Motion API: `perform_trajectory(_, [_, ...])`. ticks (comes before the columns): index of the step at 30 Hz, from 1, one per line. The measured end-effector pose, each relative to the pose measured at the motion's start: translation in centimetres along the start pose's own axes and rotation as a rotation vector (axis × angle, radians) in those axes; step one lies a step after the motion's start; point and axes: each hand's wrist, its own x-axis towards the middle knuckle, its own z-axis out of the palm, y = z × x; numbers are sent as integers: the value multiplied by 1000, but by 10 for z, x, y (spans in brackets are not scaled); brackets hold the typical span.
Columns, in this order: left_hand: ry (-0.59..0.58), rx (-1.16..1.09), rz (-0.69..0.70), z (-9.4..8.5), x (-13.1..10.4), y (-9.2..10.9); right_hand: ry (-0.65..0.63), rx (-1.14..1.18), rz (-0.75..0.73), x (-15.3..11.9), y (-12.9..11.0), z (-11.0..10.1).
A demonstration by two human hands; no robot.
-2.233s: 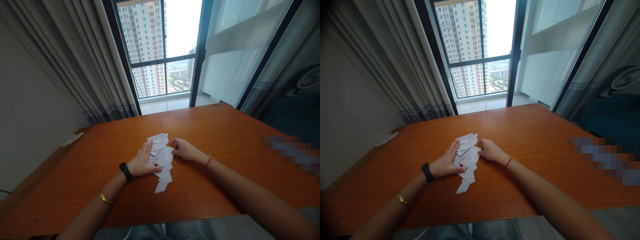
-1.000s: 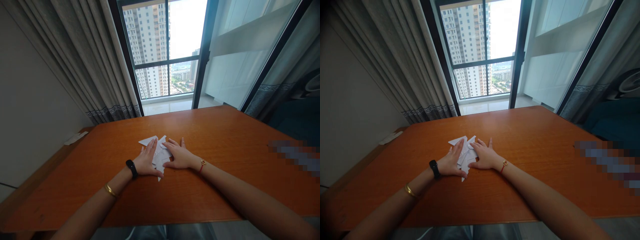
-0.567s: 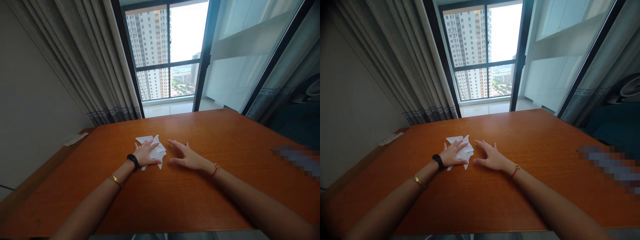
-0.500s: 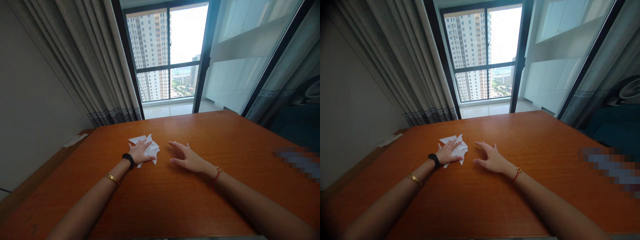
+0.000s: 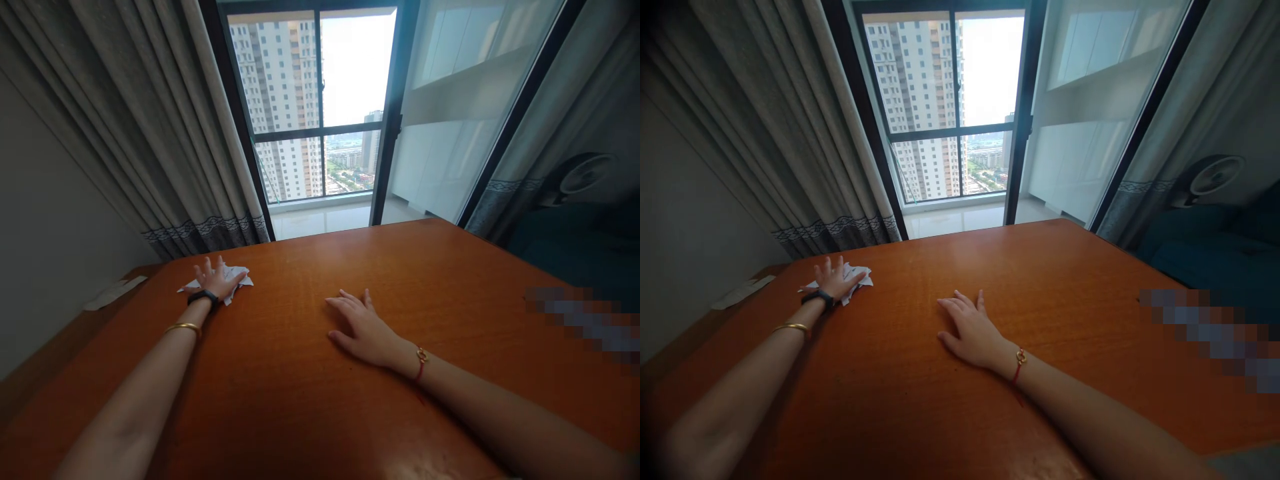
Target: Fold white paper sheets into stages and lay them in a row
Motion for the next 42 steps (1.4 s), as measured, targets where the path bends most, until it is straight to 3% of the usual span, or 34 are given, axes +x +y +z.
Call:
perform_trajectory(1, [117,13,-107,-1,-6,10,11,-7,-2,1,1,0])
perform_trajectory(2, [179,11,-122,-3,-14,22,20,-12,-6,1,2,-1])
perform_trajectory(5, [186,-116,52,-13,-50,62,31,-17,-22,2,5,-3])
perform_trajectory(8, [36,-274,376,-26,-96,100,11,-28,-18,3,7,-10])
perform_trajectory(12, [-247,-388,550,-35,-144,131,-58,-37,32,1,8,-25])
perform_trajectory(16, [-333,-311,486,-25,-159,132,-72,-5,76,-4,14,-28])
perform_trajectory(22, [-331,-124,500,-13,-160,117,200,-18,74,-9,30,-13])
perform_trajectory(31, [-298,-118,491,-22,-168,122,222,39,-20,-18,23,-12])
perform_trajectory(42, [-342,-106,501,-18,-173,123,184,35,-41,-19,24,-12])
